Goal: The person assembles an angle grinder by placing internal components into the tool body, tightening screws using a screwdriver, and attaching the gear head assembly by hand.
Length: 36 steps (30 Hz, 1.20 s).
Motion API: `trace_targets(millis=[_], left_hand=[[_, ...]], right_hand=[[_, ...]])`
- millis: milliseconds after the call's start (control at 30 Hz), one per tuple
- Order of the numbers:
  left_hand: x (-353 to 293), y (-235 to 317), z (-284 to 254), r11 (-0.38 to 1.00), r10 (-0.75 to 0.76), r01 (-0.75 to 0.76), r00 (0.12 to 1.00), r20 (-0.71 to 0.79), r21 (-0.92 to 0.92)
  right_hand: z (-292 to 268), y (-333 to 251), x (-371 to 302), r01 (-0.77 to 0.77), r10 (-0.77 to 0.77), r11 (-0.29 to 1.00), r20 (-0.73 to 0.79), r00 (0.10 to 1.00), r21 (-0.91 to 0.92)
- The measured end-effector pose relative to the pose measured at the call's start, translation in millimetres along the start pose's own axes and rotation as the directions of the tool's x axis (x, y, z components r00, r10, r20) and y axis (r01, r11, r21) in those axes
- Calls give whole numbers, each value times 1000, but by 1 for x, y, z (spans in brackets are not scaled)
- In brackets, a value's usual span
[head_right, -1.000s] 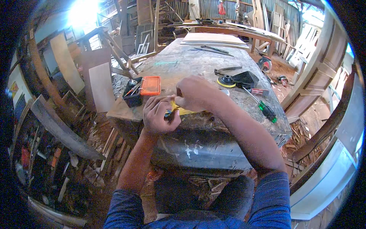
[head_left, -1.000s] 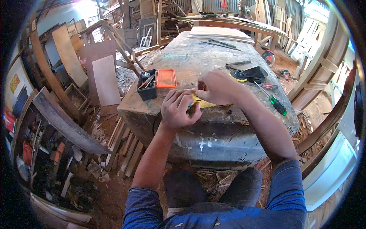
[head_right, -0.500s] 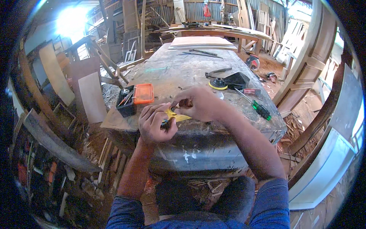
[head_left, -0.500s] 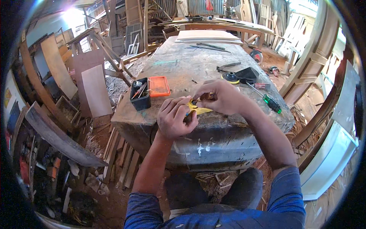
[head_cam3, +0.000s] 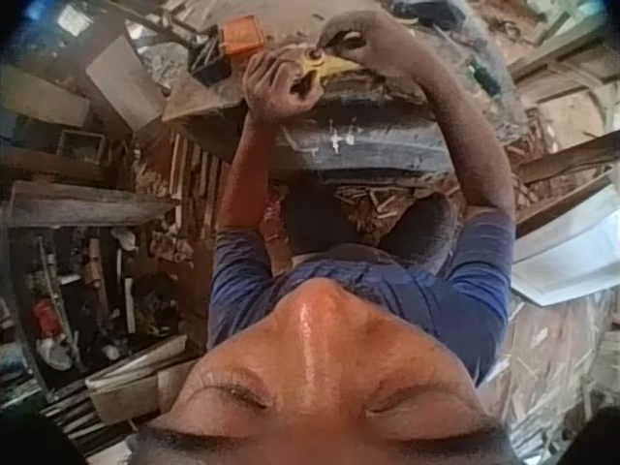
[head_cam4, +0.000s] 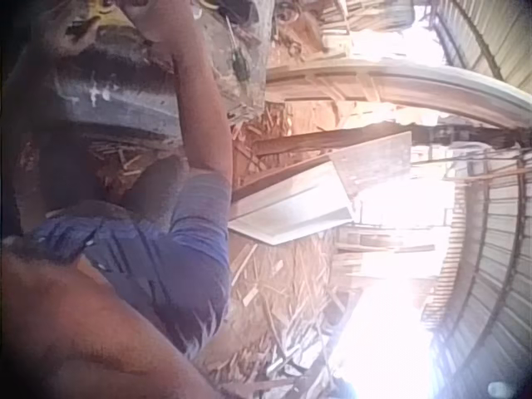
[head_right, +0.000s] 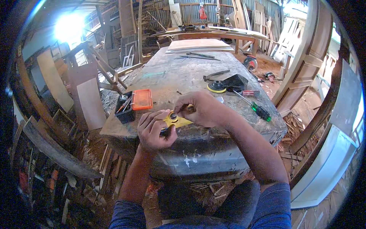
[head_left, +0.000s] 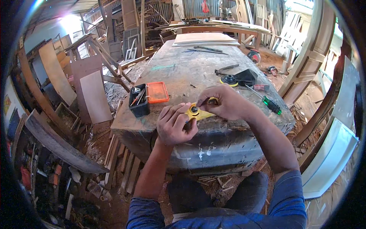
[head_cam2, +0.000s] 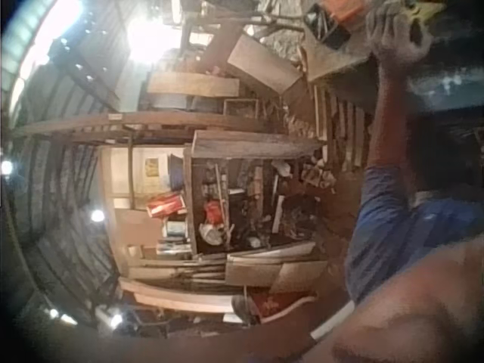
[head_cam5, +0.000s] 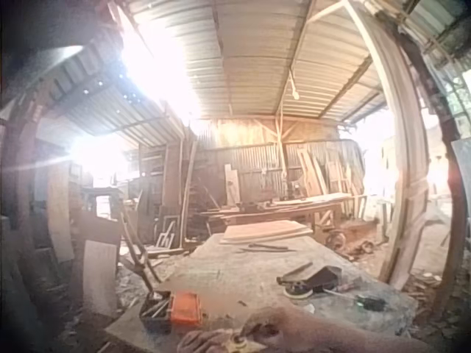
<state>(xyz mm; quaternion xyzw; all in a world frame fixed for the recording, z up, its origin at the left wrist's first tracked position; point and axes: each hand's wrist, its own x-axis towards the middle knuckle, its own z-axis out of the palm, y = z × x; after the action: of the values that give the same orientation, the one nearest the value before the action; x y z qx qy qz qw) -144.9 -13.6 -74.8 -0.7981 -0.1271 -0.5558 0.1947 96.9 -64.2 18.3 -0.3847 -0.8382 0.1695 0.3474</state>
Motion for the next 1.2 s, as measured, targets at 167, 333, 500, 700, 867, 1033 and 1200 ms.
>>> trace_targets(millis=[167, 333, 500, 700, 867, 1033, 1200], left_hand=[[1, 0, 1, 1000, 0, 0, 1000, -6, -6], [2, -1, 4, 1000, -2, 2, 1000, -18, -8], [1, -1, 3, 1000, -2, 2, 1000, -14, -3], [2, 0, 3, 1000, -10, 10, 1000, -9, -8], [3, -1, 1, 1000, -5, 5, 1000, -8, -8], [3, 0, 3, 1000, -7, 7, 1000, -10, -8], [3, 0, 2, 1000, -10, 10, 1000, -14, 0]], right_hand=[[-4, -4, 2, 26, -23, 992, 21, 1000, -121], [-1, -6, 6, 11, -7, 992, 35, 999, -127], [1, -7, 8, 44, -42, 997, 40, 998, -59], [-1, 0, 7, 28, -22, 987, 42, 999, -161], [-1, -5, 7, 83, -79, 969, 26, 997, -232], [0, -16, 14, 87, -71, 954, 65, 995, -286], [2, -18, 17, 83, -64, 961, 79, 995, -264]])
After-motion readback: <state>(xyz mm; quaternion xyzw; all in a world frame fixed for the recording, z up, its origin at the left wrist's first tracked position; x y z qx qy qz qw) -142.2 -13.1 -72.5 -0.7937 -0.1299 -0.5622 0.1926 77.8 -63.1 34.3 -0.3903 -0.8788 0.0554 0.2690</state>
